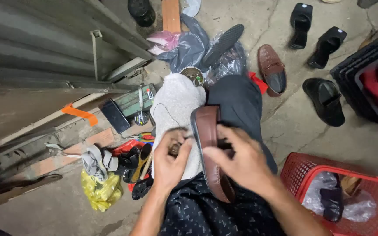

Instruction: The person sits on the floor and sews the sole of a brown leather shoe using a needle and thread. They repeatedly push the needle through the shoe's edge and pull the thread to secure the stitching.

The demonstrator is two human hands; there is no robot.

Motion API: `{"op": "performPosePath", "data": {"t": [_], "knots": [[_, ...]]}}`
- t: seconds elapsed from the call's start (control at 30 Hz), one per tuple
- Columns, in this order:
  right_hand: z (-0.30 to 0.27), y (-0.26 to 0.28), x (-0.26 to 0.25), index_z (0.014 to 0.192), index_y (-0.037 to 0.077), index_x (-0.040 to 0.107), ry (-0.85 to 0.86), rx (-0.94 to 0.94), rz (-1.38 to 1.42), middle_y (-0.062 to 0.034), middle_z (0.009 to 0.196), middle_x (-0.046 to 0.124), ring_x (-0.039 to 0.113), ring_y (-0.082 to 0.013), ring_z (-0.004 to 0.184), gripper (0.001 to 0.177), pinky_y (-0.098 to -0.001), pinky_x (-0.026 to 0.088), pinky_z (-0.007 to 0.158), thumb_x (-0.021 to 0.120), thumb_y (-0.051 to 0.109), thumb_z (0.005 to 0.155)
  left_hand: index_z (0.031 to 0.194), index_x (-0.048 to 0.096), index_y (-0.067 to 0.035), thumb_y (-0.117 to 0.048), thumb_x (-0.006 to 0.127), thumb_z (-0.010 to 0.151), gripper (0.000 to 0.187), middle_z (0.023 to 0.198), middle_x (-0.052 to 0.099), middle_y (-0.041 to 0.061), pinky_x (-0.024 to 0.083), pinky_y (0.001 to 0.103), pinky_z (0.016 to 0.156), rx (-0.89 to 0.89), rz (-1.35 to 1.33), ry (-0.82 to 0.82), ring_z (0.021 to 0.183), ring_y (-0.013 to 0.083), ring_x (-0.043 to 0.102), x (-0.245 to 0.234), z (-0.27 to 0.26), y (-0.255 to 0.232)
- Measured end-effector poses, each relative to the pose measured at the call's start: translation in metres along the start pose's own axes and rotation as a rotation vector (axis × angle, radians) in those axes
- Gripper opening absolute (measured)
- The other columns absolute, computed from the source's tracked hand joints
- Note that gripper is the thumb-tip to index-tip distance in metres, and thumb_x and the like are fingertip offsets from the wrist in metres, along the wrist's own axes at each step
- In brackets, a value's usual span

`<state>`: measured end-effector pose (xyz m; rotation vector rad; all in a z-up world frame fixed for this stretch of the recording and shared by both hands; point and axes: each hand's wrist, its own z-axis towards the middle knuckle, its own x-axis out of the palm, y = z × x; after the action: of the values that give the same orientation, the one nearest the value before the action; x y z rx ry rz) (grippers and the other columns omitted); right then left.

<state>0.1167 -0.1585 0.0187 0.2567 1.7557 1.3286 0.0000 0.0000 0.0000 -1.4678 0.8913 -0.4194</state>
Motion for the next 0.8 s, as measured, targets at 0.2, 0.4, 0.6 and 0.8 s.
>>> {"op": "performPosePath", "data": {"t": [0.2, 0.4, 0.6, 0.8], "knots": [[-0.011, -0.009, 0.030, 0.085, 0.017, 0.049, 0.203, 0.275, 0.030, 0.0021, 0.060, 0.047, 0.049, -0.0106, 0.047, 0.033, -0.0326, 0.042, 0.051, 0.075, 0.036, 0.091, 0.131, 0.064, -0.003, -0.012, 0.057, 0.098, 0.035, 0.131, 0.059, 0.014, 0.070, 0.028, 0.081, -0.032, 0.084, -0.069, 0.124, 0.0225, 0.058, -0.039, -0.034, 0.015], [0.000, -0.024, -0.003, 0.116, 0.003, 0.069, 0.251, 0.348, 0.739, 0.0001, 0.094, 0.069, 0.063, -0.0085, 0.083, 0.026, -0.0247, 0.051, 0.077, 0.070, 0.011, 0.092, 0.150, 0.045, 0.000, -0.016, 0.053, 0.102, 0.051, 0.121, 0.070, 0.015, 0.062, 0.024, 0.058, -0.006, 0.004, -0.016, 0.080, 0.0175, 0.075, -0.066, -0.043, 0.020], [0.001, -0.016, 0.002, 0.108, 0.007, 0.071, 0.318, 0.375, 0.622, 0.0032, 0.082, 0.067, 0.059, -0.0063, 0.075, 0.015, -0.0249, 0.047, 0.071, 0.068, 0.010, 0.093, 0.136, 0.063, -0.009, -0.024, 0.058, 0.101, 0.038, 0.129, 0.072, 0.013, 0.044, 0.019, 0.038, 0.176, 0.275, 0.226, 0.048, 0.0048, 0.042, -0.065, -0.031, -0.001], [0.004, -0.006, 0.010, 0.087, 0.013, 0.067, 0.286, 0.443, 0.496, 0.0075, 0.068, 0.052, 0.049, -0.0047, 0.063, 0.018, -0.0236, 0.044, 0.058, 0.081, 0.025, 0.089, 0.136, 0.063, -0.010, -0.022, 0.059, 0.101, 0.037, 0.136, 0.068, 0.007, 0.051, 0.048, 0.113, 0.236, 0.399, 0.350, 0.124, 0.0251, 0.070, -0.060, -0.027, -0.015]]}}
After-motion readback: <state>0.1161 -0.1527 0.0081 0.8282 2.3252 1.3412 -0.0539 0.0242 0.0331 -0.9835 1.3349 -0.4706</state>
